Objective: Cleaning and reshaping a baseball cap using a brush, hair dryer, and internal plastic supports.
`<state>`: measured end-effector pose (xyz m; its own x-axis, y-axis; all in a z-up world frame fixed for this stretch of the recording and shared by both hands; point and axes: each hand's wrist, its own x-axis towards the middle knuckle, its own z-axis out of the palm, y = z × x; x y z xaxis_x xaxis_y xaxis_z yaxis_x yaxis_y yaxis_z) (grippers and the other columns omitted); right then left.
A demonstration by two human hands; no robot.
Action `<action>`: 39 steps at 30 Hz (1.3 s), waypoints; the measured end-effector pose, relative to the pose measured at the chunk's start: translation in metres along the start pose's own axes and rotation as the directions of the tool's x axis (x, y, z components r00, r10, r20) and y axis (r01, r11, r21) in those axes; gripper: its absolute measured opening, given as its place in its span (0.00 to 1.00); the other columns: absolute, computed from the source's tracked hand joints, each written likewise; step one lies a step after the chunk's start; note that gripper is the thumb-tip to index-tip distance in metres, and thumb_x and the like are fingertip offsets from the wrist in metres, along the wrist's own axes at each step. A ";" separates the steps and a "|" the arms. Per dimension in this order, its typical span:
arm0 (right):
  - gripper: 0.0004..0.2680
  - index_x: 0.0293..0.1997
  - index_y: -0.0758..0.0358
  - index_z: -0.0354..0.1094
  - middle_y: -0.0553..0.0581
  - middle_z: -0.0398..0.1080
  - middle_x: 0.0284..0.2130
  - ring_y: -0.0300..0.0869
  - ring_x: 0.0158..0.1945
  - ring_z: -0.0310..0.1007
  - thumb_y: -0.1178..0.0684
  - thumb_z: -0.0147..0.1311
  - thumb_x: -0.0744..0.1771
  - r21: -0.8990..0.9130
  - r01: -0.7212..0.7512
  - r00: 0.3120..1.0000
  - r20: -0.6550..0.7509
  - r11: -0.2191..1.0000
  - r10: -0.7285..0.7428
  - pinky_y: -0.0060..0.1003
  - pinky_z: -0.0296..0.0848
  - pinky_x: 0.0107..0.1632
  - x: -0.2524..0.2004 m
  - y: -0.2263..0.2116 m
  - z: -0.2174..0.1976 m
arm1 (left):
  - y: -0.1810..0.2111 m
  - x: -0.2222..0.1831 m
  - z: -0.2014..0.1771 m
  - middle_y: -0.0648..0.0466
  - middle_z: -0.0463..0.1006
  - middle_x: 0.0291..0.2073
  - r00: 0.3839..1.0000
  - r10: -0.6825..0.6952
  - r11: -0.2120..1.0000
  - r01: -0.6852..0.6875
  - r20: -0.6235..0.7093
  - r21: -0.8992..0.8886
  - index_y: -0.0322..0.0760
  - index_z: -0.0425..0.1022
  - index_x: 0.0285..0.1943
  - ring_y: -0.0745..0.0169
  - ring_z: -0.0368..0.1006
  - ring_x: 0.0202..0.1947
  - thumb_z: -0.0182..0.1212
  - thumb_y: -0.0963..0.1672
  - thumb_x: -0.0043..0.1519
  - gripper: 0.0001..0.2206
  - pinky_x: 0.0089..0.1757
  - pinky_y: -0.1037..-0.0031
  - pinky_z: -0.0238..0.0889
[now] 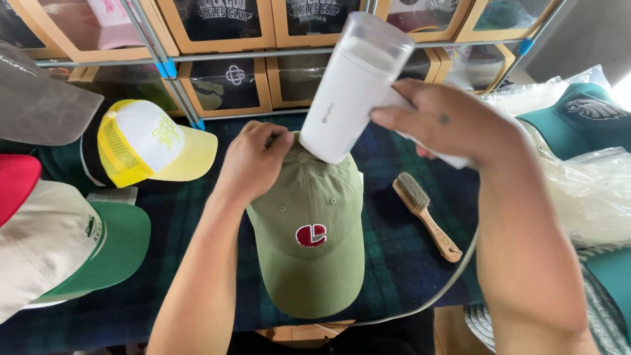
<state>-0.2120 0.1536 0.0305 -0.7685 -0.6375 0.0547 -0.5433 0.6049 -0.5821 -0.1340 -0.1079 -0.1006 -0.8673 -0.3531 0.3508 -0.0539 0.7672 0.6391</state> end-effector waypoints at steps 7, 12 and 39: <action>0.22 0.58 0.74 0.68 0.68 0.70 0.27 0.52 0.20 0.75 0.40 0.53 0.68 0.245 -0.059 0.997 0.067 0.968 0.044 0.47 0.78 0.20 0.043 0.074 0.014 | 0.004 -0.005 -0.005 0.51 0.78 0.58 0.960 -0.216 0.952 0.248 0.177 -0.181 0.47 0.75 0.66 0.47 0.70 0.63 0.51 0.51 0.67 0.20 0.59 0.57 0.63; 0.16 0.51 0.74 0.70 0.72 0.68 0.25 0.60 0.18 0.74 0.45 0.52 0.69 0.609 -0.133 0.977 -0.050 0.782 0.205 0.55 0.74 0.18 0.003 0.145 0.061 | -0.002 0.001 0.000 0.55 0.80 0.56 0.963 -0.225 0.930 0.258 0.147 -0.263 0.51 0.79 0.62 0.50 0.72 0.61 0.52 0.49 0.67 0.17 0.58 0.60 0.64; 0.14 0.44 0.67 0.68 0.61 0.67 0.22 0.46 0.15 0.68 0.43 0.51 0.69 0.586 -0.259 0.948 0.308 0.768 0.084 0.43 0.68 0.16 0.085 0.174 0.068 | 0.009 -0.002 -0.009 0.46 0.79 0.57 0.952 -0.266 0.913 0.299 0.150 -0.278 0.42 0.77 0.64 0.44 0.71 0.62 0.48 0.45 0.67 0.19 0.60 0.56 0.63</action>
<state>-0.3483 0.1723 -0.1213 -0.6700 -0.7001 -0.2471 -0.0205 0.3501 -0.9365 -0.1287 -0.1052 -0.0897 -0.8856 -0.4604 0.0613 -0.1708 0.4455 0.8788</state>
